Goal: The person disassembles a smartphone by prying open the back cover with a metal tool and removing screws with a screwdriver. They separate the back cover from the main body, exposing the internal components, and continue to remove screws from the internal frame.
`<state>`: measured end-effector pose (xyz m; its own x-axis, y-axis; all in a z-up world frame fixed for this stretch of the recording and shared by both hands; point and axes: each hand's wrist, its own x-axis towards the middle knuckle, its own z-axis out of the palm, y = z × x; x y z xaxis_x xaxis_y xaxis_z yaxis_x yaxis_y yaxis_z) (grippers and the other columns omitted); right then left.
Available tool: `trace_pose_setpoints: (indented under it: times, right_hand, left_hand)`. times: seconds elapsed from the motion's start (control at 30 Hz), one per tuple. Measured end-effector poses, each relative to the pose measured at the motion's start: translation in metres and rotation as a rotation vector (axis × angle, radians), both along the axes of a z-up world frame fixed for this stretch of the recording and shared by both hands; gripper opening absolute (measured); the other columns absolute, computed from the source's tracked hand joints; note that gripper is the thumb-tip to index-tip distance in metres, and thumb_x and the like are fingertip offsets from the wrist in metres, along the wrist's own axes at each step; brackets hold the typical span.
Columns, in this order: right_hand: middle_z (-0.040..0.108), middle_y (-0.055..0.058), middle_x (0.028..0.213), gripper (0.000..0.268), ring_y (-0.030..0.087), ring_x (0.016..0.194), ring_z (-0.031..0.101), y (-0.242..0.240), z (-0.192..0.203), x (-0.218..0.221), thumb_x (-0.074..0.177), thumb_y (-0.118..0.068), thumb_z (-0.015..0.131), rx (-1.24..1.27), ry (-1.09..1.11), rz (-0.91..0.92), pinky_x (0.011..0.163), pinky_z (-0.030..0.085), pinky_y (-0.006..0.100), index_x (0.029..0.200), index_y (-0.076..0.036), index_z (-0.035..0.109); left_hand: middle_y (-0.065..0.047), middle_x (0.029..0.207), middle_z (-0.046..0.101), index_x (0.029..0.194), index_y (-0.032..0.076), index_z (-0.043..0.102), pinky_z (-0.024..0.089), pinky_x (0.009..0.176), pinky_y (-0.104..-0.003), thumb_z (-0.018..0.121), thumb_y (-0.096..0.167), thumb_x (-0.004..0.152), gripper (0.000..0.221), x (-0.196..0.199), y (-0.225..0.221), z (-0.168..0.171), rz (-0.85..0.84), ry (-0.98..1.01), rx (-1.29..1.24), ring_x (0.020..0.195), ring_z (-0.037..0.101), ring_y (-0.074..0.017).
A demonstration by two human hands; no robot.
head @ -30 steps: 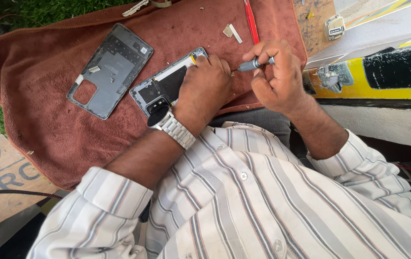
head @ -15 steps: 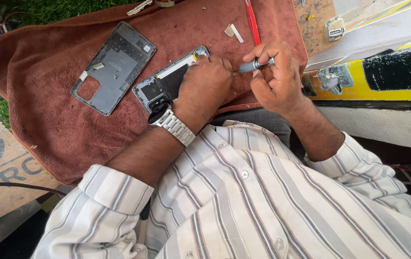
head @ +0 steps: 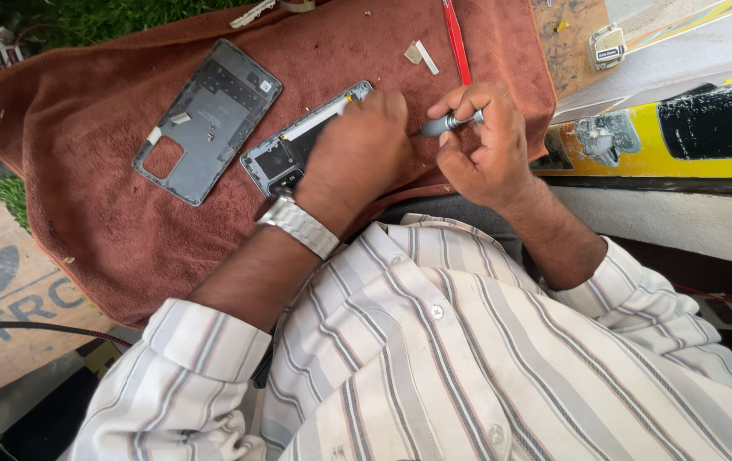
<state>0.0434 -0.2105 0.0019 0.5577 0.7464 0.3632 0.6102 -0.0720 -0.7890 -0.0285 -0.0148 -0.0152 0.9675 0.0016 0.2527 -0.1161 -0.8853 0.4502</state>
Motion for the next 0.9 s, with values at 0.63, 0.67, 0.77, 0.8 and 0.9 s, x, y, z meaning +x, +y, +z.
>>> trace_pose_setpoints:
  times: [0.63,0.67,0.77,0.8,0.9]
  right_hand:
    - [0.063,0.022,0.115,0.033,0.021,0.101,0.069,0.025,0.015,-0.008,0.099,0.014,0.061,-0.057,-0.094,0.076,0.08,0.061,0.029,0.117,0.0,0.037]
    - [0.063,0.022,0.113,0.032,0.022,0.102,0.07,0.027,0.017,-0.008,0.099,0.014,0.062,-0.072,-0.11,0.076,0.08,0.06,0.028,0.116,0.0,0.038]
    - [0.065,0.02,0.109,0.03,0.022,0.095,0.07,0.032,0.028,-0.006,0.098,0.011,0.065,-0.161,-0.175,0.096,0.079,0.058,0.031,0.112,0.0,0.041]
    - [0.066,0.019,0.108,0.03,0.021,0.092,0.07,0.034,0.033,-0.005,0.097,0.01,0.066,-0.196,-0.198,0.107,0.079,0.057,0.032,0.11,0.0,0.041]
    - [0.062,0.013,0.093,0.027,0.025,0.091,0.071,0.039,0.043,-0.005,0.097,0.006,0.071,-0.224,-0.34,0.163,0.075,0.057,0.035,0.104,-0.002,0.046]
  left_hand:
    - [-0.004,0.086,0.064,0.103,0.005,0.061,0.053,0.083,-0.041,0.074,-0.006,0.083,0.027,-0.126,0.156,0.02,0.522,-0.097,-0.071,0.088,0.062,-0.0228]
    - [-0.004,0.087,0.064,0.104,0.005,0.061,0.053,0.083,-0.041,0.073,-0.005,0.083,0.026,-0.125,0.155,0.017,0.519,-0.086,-0.068,0.088,0.063,-0.0234]
    - [-0.004,0.087,0.065,0.106,0.005,0.062,0.053,0.081,-0.043,0.074,-0.002,0.083,0.027,-0.121,0.151,0.014,0.486,-0.08,-0.021,0.09,0.063,-0.0255]
    - [-0.004,0.087,0.066,0.107,0.005,0.062,0.053,0.08,-0.043,0.074,-0.001,0.084,0.027,-0.12,0.15,0.014,0.478,-0.08,-0.012,0.089,0.063,-0.0258]
    - [-0.004,0.085,0.068,0.11,0.004,0.063,0.053,0.075,-0.042,0.075,0.001,0.086,0.027,-0.119,0.147,0.015,0.461,-0.078,-0.011,0.087,0.065,-0.026]
